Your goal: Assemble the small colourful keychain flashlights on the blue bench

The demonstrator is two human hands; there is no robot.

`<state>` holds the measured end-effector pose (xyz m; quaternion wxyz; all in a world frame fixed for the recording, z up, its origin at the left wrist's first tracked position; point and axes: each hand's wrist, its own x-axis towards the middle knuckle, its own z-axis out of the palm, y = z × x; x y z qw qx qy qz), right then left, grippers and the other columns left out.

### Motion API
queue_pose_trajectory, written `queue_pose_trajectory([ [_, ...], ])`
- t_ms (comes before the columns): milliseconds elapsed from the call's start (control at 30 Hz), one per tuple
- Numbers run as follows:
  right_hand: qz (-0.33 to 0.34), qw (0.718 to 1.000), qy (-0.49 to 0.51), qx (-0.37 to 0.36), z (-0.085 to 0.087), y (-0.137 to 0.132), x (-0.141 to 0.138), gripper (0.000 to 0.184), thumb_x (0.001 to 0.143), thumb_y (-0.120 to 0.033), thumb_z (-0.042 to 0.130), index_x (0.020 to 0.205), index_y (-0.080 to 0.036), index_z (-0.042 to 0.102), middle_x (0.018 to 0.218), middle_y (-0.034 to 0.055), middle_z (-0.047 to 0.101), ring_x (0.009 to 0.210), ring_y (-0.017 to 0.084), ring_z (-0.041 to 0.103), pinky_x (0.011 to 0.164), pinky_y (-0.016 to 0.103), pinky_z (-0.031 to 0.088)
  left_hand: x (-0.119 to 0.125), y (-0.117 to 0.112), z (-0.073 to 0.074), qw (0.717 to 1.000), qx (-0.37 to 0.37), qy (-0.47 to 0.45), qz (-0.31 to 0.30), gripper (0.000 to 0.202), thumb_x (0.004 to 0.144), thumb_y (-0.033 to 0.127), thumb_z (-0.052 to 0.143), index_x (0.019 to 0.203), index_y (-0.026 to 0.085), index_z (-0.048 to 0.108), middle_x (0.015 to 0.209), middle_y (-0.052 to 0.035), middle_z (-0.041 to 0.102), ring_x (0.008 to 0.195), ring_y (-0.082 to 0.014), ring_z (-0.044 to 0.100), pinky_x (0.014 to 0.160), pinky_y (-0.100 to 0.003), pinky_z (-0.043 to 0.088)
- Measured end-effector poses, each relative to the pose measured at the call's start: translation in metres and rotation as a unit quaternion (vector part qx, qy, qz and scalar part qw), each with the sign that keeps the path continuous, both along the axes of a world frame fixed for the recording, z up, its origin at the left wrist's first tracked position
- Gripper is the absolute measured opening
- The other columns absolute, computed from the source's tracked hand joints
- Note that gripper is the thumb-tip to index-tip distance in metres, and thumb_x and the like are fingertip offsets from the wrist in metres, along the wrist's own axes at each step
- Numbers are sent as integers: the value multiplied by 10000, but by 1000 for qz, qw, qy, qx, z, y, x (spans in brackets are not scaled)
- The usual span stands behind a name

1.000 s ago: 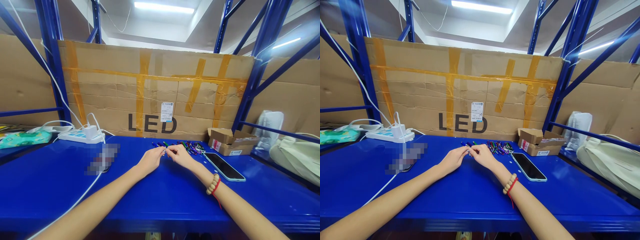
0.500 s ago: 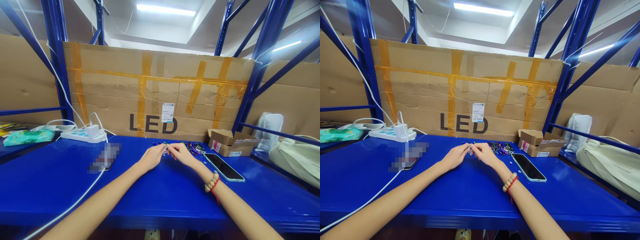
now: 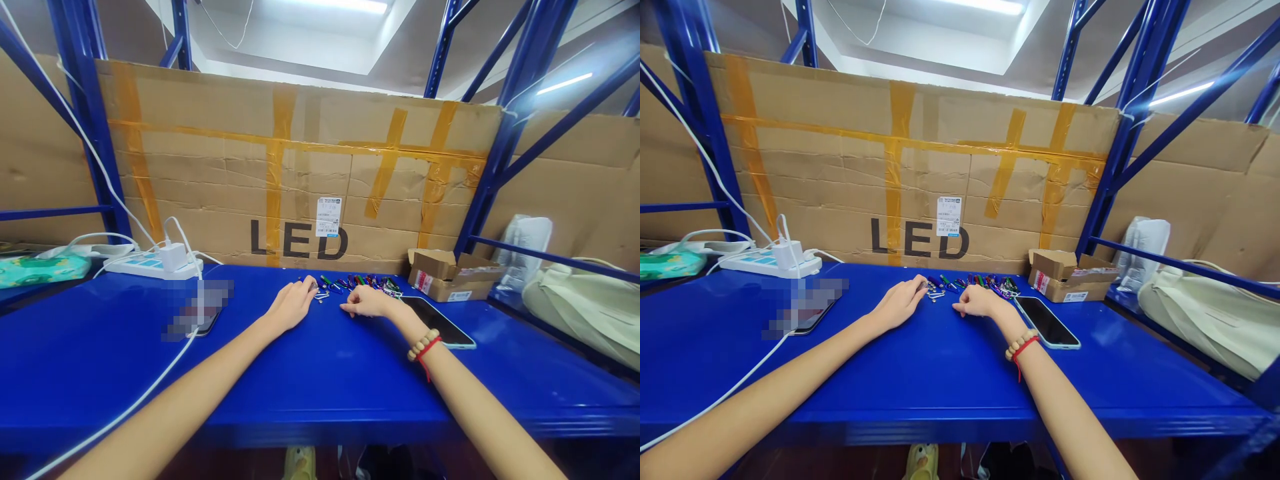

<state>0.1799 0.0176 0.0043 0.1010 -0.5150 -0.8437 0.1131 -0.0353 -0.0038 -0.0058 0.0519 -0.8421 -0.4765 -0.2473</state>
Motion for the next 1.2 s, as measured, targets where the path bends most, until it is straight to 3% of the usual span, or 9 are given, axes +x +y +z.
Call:
queue_pose_trajectory([
  [100,-16,999,11,28,5,-4,-2,446,754,-537,515,541,-173,658,492,15,592,426,91,457,438,217,313,0,-1,0,1000,13,10,2,188,922,280,279,967,198,443,856,-41,634,843,-187,602,776,-293,415],
  [200,-94,992,4,89,17,-12,-2,518,771,-604,456,542,-182,648,559,44,634,506,129,539,467,233,324,0,-1,1,1000,20,13,-1,209,926,287,267,978,194,447,876,-49,638,855,-192,601,776,-296,412],
  [267,-149,984,-30,93,24,-17,-2,516,763,-617,464,537,-184,634,576,58,645,528,149,569,483,244,335,1,-2,2,1000,17,20,-4,222,927,290,262,982,189,452,887,-56,640,864,-199,599,778,-303,411],
  [433,-208,976,-71,-10,29,-23,1,448,665,-601,601,544,-170,603,496,50,622,456,155,589,505,260,416,1,-2,5,1000,-2,28,-10,229,929,276,260,999,179,456,926,-65,643,891,-207,595,798,-315,405],
  [567,-222,969,-12,-105,21,-16,10,268,552,-364,766,637,-153,625,474,31,619,430,163,600,441,245,458,-2,0,7,1000,-6,1,-6,232,929,291,261,1009,191,454,941,-52,644,876,-203,598,775,-307,415],
  [667,-211,971,24,-110,14,-10,12,146,580,-222,742,645,-145,637,450,19,606,450,154,608,427,217,465,-3,0,8,1000,-7,-7,-12,226,927,301,273,991,199,464,936,-44,647,877,-197,603,775,-298,419],
  [900,-79,995,40,36,1,0,-5,50,627,-186,683,668,-161,694,662,49,698,621,163,645,552,216,476,-4,4,2,999,13,-4,-53,231,923,325,288,994,215,479,992,-34,652,902,-188,607,781,-297,431],
  [1067,-89,992,50,75,0,-3,-15,62,637,-175,642,670,-144,685,698,54,704,674,171,647,622,226,470,-8,7,0,996,26,27,-77,251,921,332,285,979,200,490,949,-50,665,879,-200,615,776,-310,434],
  [1200,-94,987,63,118,0,-2,-14,102,582,-92,630,670,-129,666,675,47,691,626,153,630,588,210,458,-10,6,-2,996,24,33,-74,258,918,335,284,977,194,492,939,-70,666,861,-219,623,756,-321,443],
])
